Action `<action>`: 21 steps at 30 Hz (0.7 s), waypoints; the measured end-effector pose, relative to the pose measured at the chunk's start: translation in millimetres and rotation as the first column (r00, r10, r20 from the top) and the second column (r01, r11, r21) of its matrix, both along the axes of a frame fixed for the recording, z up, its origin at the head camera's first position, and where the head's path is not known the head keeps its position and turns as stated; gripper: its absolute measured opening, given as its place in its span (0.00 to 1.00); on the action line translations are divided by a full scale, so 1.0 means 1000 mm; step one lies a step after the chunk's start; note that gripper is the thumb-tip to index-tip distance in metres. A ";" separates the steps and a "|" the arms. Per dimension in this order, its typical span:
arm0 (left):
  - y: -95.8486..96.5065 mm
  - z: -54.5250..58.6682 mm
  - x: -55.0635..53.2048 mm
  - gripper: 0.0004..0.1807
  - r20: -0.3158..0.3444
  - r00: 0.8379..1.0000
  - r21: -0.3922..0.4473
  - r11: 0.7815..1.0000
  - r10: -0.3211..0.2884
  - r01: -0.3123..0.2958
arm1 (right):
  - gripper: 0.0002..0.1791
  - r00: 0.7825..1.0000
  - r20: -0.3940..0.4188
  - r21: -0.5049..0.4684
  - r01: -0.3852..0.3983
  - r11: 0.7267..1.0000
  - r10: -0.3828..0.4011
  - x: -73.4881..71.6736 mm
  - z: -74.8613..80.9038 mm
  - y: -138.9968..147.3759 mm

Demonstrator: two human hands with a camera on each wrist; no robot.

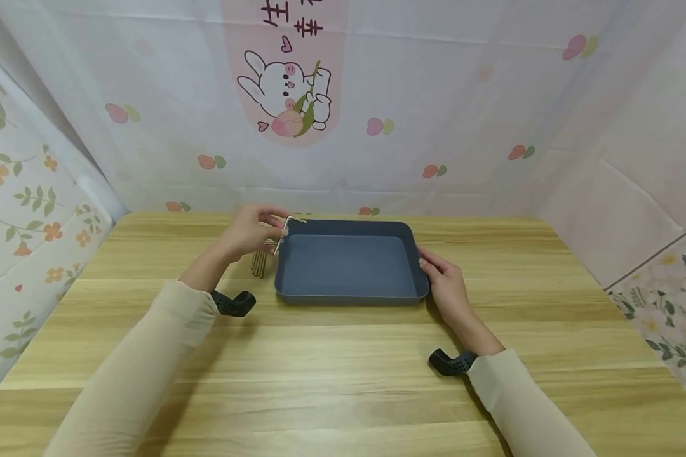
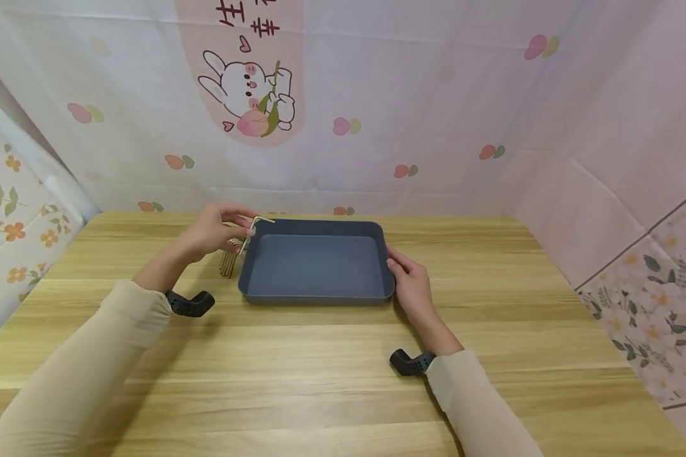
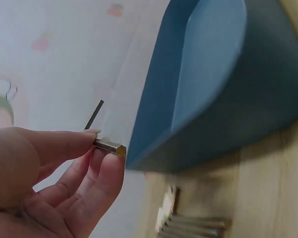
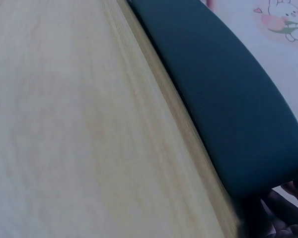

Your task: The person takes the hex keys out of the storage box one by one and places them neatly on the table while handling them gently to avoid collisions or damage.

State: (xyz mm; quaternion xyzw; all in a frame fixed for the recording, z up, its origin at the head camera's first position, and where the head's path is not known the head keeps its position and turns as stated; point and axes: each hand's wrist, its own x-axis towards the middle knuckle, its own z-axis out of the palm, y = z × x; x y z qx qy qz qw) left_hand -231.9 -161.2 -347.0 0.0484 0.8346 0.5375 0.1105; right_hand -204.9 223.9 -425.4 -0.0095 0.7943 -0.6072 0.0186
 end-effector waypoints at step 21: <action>-0.034 -0.023 0.008 0.21 -0.028 0.985 -0.165 0.971 0.170 -0.172 | 0.25 1.000 0.016 -0.002 0.013 1.000 -0.013 -0.002 0.000 0.001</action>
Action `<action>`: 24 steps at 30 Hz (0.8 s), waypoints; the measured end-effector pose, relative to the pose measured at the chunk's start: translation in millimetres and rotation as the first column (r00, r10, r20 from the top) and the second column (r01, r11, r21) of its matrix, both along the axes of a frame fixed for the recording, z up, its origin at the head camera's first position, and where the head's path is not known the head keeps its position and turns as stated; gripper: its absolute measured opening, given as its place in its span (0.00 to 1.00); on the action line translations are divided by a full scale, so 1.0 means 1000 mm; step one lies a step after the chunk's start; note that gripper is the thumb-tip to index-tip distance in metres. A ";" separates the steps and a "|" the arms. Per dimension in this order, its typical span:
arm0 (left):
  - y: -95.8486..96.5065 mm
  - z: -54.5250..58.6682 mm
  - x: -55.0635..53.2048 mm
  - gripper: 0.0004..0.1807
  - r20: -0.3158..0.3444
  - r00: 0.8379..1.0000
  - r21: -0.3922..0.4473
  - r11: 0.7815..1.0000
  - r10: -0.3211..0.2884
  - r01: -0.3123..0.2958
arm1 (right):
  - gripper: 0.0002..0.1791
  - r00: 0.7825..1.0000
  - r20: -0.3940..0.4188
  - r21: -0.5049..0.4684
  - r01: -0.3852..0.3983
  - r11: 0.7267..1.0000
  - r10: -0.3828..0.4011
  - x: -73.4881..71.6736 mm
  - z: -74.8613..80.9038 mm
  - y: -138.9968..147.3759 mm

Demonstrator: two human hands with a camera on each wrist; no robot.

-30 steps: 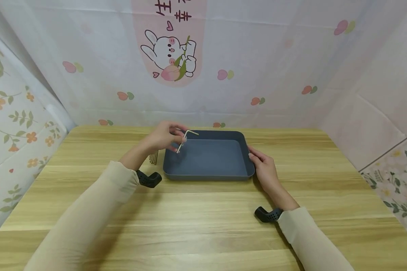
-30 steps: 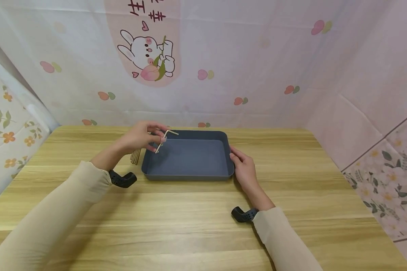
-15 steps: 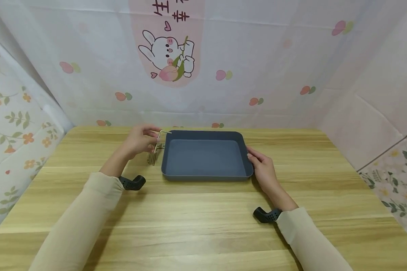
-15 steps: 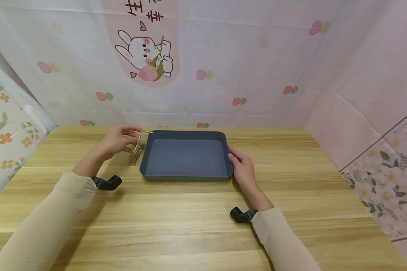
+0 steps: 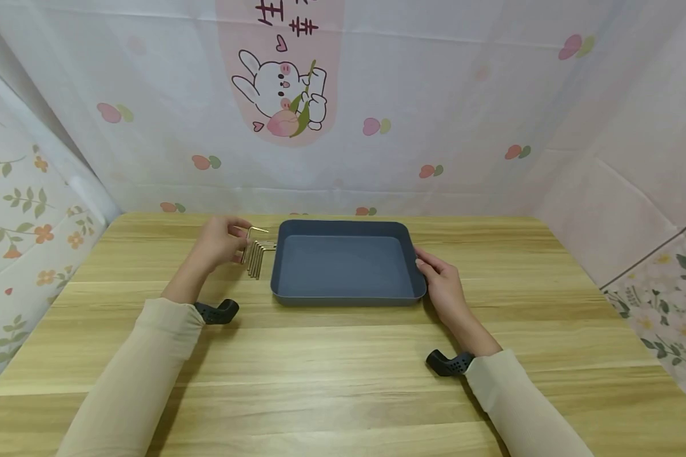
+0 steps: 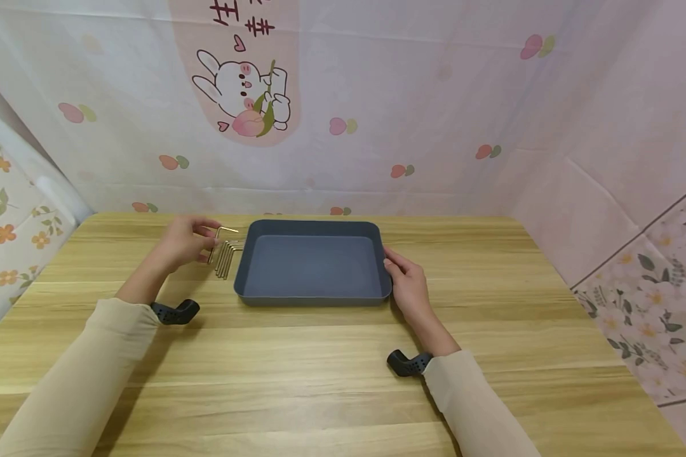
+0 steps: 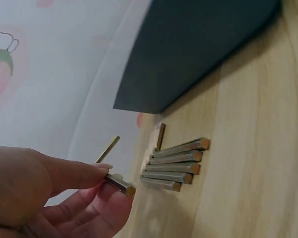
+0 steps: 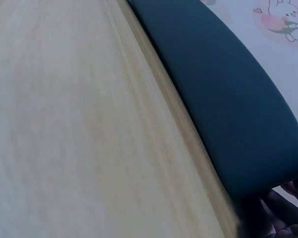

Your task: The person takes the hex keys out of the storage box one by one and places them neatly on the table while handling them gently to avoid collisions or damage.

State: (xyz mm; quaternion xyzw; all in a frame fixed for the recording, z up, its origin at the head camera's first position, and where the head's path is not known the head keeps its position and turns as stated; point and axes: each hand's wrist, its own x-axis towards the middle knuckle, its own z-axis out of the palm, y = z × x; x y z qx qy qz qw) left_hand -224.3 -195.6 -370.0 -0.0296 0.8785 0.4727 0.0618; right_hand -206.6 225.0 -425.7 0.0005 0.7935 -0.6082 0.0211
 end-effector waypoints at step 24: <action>-0.007 -0.018 -0.008 0.23 0.054 0.998 -0.050 0.999 0.016 -0.014 | 0.25 1.000 -0.006 0.006 0.005 1.000 -0.005 -0.002 -0.002 -0.001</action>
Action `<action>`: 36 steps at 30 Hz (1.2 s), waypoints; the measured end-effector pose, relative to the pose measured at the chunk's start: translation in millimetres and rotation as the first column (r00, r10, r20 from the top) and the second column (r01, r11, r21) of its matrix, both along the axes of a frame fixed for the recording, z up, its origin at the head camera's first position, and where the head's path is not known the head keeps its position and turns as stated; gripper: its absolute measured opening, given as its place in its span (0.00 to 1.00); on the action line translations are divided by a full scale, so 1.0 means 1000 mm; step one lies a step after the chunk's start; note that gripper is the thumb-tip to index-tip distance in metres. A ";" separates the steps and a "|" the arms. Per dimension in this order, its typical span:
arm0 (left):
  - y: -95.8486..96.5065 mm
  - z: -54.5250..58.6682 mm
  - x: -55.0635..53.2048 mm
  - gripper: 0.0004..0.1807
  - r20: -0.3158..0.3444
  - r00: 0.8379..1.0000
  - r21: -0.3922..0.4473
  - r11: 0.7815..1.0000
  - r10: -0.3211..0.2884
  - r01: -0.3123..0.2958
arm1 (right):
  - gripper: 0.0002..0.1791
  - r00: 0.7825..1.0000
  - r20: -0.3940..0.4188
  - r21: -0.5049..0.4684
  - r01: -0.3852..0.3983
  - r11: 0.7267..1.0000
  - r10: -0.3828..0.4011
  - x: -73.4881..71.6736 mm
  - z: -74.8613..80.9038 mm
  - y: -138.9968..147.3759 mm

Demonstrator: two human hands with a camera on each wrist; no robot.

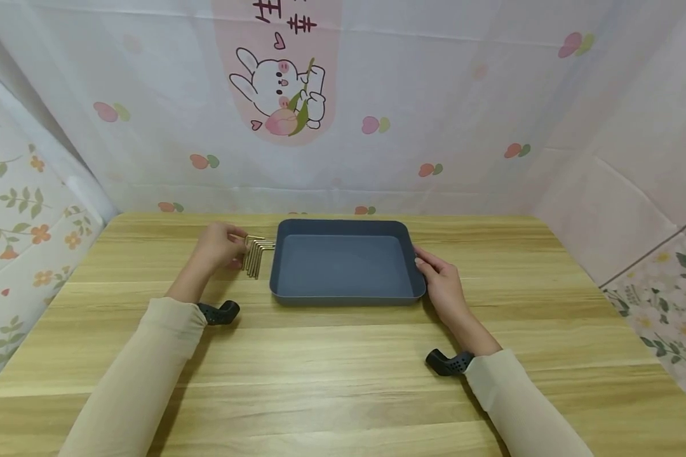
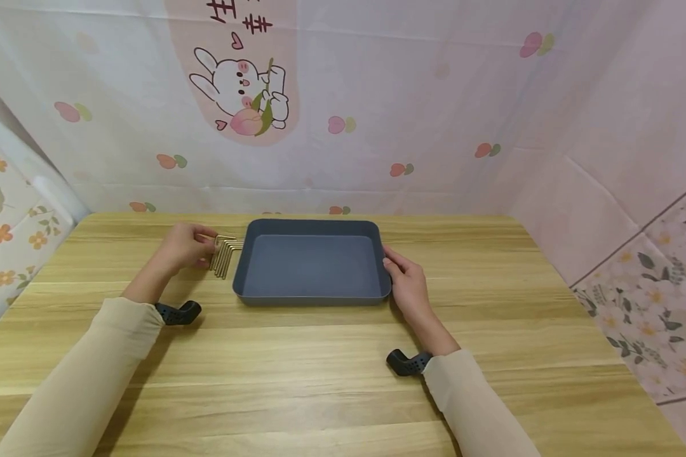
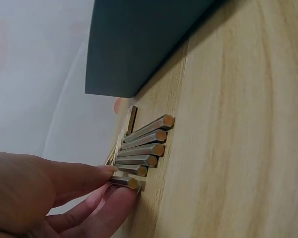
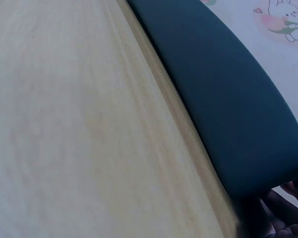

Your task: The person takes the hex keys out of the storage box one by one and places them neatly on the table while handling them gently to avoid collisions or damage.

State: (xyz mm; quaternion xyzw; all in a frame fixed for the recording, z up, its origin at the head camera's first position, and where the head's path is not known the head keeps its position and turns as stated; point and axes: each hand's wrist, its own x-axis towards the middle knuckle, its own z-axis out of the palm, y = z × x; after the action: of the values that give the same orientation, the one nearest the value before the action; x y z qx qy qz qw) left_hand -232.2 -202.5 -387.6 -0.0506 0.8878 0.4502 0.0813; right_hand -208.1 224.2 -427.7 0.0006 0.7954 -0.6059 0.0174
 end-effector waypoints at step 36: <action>0.007 0.005 0.009 0.23 -0.002 1.000 -0.138 0.990 -0.018 0.017 | 0.24 1.000 -0.008 -0.025 -0.001 1.000 0.001 -0.005 -0.001 -0.004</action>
State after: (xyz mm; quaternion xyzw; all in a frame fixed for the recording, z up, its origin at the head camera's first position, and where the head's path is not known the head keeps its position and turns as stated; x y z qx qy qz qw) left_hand -223.0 -196.0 -383.0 -0.0476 0.9173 0.3870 0.0801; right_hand -213.6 220.1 -429.1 -0.0024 0.7878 -0.6157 0.0144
